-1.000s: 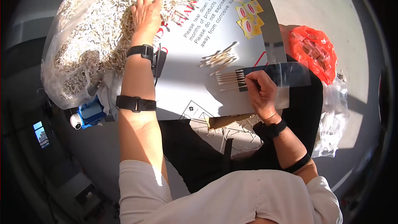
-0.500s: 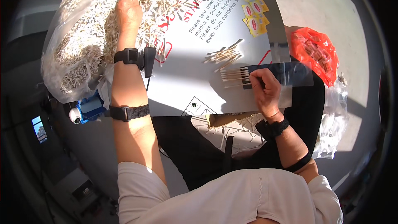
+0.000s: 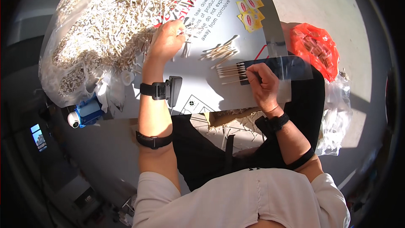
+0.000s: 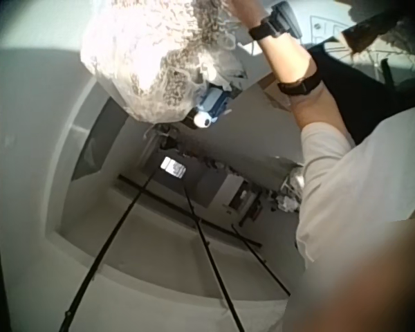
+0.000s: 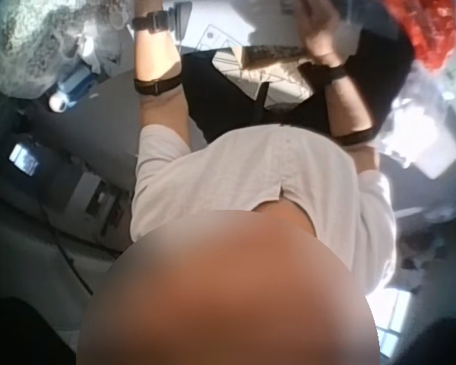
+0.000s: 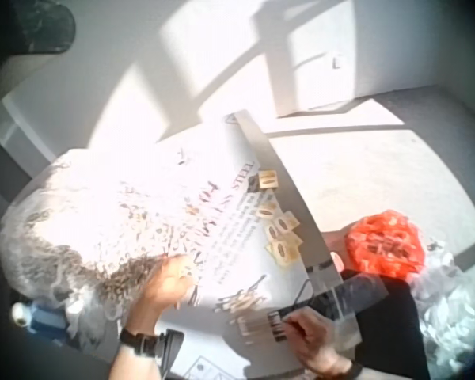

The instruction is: Sorting and bundling wooden sticks into groups and securing them with labels or sleeves.

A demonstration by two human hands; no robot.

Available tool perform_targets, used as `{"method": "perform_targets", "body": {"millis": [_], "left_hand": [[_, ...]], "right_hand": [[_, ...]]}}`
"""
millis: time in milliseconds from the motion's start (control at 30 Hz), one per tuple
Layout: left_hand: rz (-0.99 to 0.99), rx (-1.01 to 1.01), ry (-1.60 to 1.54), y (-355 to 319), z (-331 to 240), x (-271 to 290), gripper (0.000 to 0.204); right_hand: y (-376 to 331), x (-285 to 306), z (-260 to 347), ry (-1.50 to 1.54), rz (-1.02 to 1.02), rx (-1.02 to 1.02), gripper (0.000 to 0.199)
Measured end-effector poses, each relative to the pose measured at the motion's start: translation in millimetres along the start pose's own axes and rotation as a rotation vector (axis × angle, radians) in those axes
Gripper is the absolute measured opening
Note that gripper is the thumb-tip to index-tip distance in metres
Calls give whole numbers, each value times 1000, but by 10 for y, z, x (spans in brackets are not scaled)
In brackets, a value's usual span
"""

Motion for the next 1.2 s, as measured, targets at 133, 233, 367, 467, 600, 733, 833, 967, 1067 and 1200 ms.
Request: {"method": "perform_targets", "body": {"millis": [133, 233, 367, 467, 600, 733, 833, 967, 1067, 1200], "left_hand": [[-72, 125, -168, 55, 85, -170, 22], [-75, 131, -150, -32, 146, -248, 24], [-340, 61, -181, -163, 104, -328, 26], [-487, -94, -121, -129, -58, -301, 28], [-353, -130, 123, 82, -458, -336, 33], [-371, -145, 119, 339, -339, -441, 22], [-385, -110, 15, 416, -216, -442, 10], [-398, -97, -115, 439, -149, -365, 11], [-128, -98, -190, 381, -483, -409, 10], [-144, -144, 30, 178, -792, -537, 10]], "right_hand": [[-6, 10, -28, 10, 2, -10, 7], [-4, 30, -33, 7, 3, -6, 7], [0, 37, -23, 5, 2, 1, 6], [-2, 24, -20, -3, 9, -10, 6], [-16, 35, -56, 1, -10, -3, 6], [-14, 22, -58, 19, -2, -6, 6], [-5, 22, -41, 18, 7, -7, 6], [-2, 18, -26, 6, 13, -7, 6], [-13, 51, -62, -8, -2, -6, 6], [-14, 43, -56, 0, -2, -16, 6]]}}
Point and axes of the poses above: each hand's wrist, its own y-axis towards the middle knuckle, its own x-axis out of the back of the hand, z = x × y, the point moved 3 cm from there along y, towards the middle knuckle, and after that the axes turned 8 degrees about y, right-handed, at the moved point
